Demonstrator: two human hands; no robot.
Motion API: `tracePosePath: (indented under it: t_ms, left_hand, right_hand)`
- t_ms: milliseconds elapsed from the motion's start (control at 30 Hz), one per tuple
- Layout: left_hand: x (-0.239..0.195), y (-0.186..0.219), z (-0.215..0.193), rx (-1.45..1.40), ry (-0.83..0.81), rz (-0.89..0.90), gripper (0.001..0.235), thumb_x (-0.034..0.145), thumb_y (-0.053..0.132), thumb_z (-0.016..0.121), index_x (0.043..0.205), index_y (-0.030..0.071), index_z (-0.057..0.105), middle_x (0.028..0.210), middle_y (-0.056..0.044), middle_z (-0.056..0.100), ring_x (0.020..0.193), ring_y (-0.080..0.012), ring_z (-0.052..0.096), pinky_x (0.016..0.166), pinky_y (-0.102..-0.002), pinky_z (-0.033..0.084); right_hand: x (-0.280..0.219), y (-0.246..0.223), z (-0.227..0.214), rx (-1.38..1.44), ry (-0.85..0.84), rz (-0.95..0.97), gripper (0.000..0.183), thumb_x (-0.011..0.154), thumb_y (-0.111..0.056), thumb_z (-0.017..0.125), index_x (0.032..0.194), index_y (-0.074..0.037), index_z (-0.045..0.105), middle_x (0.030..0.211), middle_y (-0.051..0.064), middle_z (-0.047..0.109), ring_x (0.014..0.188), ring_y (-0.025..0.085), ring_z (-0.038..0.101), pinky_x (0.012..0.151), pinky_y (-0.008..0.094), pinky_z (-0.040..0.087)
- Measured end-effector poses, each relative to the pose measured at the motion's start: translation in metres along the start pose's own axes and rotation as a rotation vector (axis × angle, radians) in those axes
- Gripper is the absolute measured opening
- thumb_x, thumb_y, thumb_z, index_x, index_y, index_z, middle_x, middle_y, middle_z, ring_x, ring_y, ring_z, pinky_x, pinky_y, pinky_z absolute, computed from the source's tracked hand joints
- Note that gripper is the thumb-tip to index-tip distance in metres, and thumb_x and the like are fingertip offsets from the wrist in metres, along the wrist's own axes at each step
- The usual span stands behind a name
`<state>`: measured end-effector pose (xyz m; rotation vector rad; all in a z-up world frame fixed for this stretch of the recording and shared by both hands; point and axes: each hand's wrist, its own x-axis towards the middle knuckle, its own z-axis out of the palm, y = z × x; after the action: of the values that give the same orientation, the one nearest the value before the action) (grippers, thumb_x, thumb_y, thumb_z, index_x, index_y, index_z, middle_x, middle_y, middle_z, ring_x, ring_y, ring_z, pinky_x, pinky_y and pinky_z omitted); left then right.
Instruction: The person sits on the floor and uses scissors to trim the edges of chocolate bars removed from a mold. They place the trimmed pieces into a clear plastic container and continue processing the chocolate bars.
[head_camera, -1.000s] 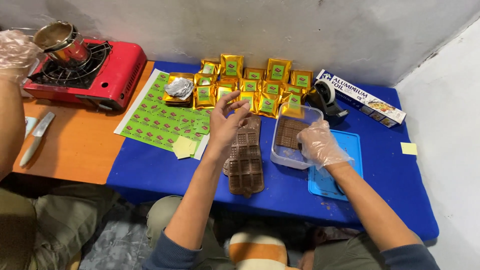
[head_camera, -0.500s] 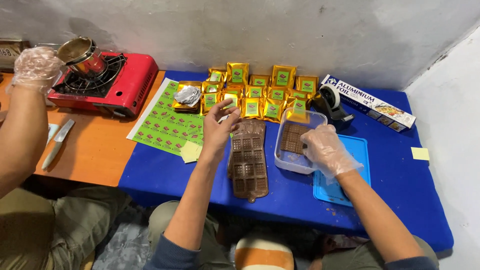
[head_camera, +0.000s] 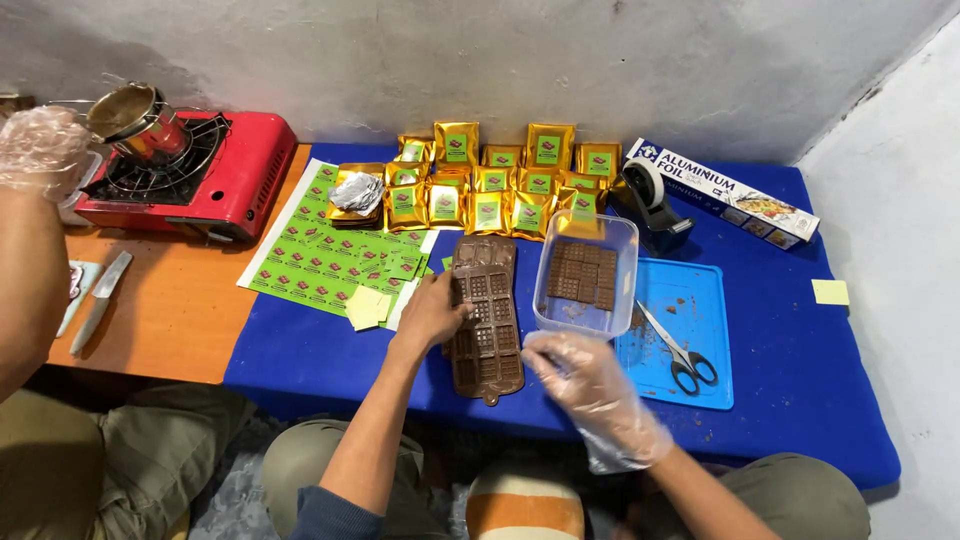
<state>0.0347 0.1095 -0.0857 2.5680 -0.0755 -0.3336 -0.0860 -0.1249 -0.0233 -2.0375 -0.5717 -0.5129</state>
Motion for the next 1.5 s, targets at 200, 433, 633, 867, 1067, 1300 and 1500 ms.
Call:
tracePosePath:
  t_ms: [200,433,633,867,1067,1300,1500]
  left_hand:
    - [-0.01,0.01,-0.003,-0.069,-0.054,-0.044,0.067,0.099,0.038,0.064,0.155,0.011,0.042,0.146,-0.023,0.052,0.134,-0.0426,0.052,0.11,-0.055,0.043]
    - [-0.028,0.032,-0.03,-0.245,0.082,-0.019,0.061,0.098,0.024,0.067,0.15,-0.004,0.051,0.132,-0.035,0.059,0.127,-0.0525,0.059,0.104,-0.063,0.048]
    - [-0.019,0.02,-0.02,-0.437,0.164,0.003,0.061,0.097,0.015,0.07,0.148,-0.012,0.049,0.118,-0.033,0.063,0.108,-0.0465,0.068,0.092,-0.06,0.054]
    - [0.004,-0.004,0.008,-0.467,0.151,-0.074,0.045,0.09,0.024,0.077,0.128,0.001,0.07,0.104,-0.021,0.077,0.102,-0.0392,0.075,0.086,-0.051,0.059]
    - [-0.011,0.012,0.0,-0.479,0.104,-0.103,0.028,0.089,0.02,0.075,0.115,0.009,0.078,0.098,-0.015,0.08,0.1,-0.0357,0.076,0.085,-0.049,0.059]
    - [-0.026,0.023,-0.029,-0.467,0.011,-0.076,0.029,0.091,0.014,0.074,0.119,0.009,0.077,0.1,-0.017,0.08,0.095,-0.0334,0.077,0.077,-0.046,0.063]
    - [-0.039,0.028,-0.04,-0.765,-0.07,-0.119,0.039,0.093,0.012,0.073,0.128,-0.005,0.068,0.107,-0.023,0.072,0.092,-0.0289,0.069,0.072,-0.039,0.063]
  right_hand:
    - [-0.056,0.063,0.049,-0.089,-0.13,0.177,0.057,0.09,-0.025,0.079,0.14,-0.009,0.059,0.133,0.015,0.069,0.121,0.029,0.069,0.104,0.039,0.053]
    - [-0.022,0.024,0.04,0.003,-0.211,0.664,0.061,0.086,-0.028,0.082,0.14,-0.009,0.062,0.115,0.016,0.077,0.097,0.029,0.077,0.079,0.038,0.065]
    - [-0.024,0.042,0.045,0.083,-0.231,0.776,0.059,0.088,-0.031,0.078,0.143,-0.017,0.062,0.115,0.011,0.079,0.1,0.024,0.077,0.081,0.034,0.065]
    - [-0.026,0.058,0.056,0.294,-0.093,0.904,0.062,0.078,-0.028,0.09,0.133,-0.01,0.07,0.097,0.003,0.079,0.082,0.009,0.074,0.077,0.027,0.064]
    - [-0.028,0.043,0.056,0.471,-0.035,0.975,0.059,0.077,-0.019,0.092,0.129,-0.001,0.071,0.091,0.005,0.072,0.074,0.009,0.07,0.071,0.025,0.062]
    - [-0.015,0.024,0.037,0.306,-0.169,0.988,0.046,0.08,-0.028,0.088,0.122,-0.014,0.076,0.108,0.009,0.079,0.091,0.019,0.079,0.077,0.032,0.064]
    - [-0.017,0.012,0.042,0.453,-0.125,0.953,0.05,0.078,-0.035,0.088,0.12,-0.012,0.074,0.1,0.014,0.079,0.088,0.02,0.077,0.079,0.036,0.064]
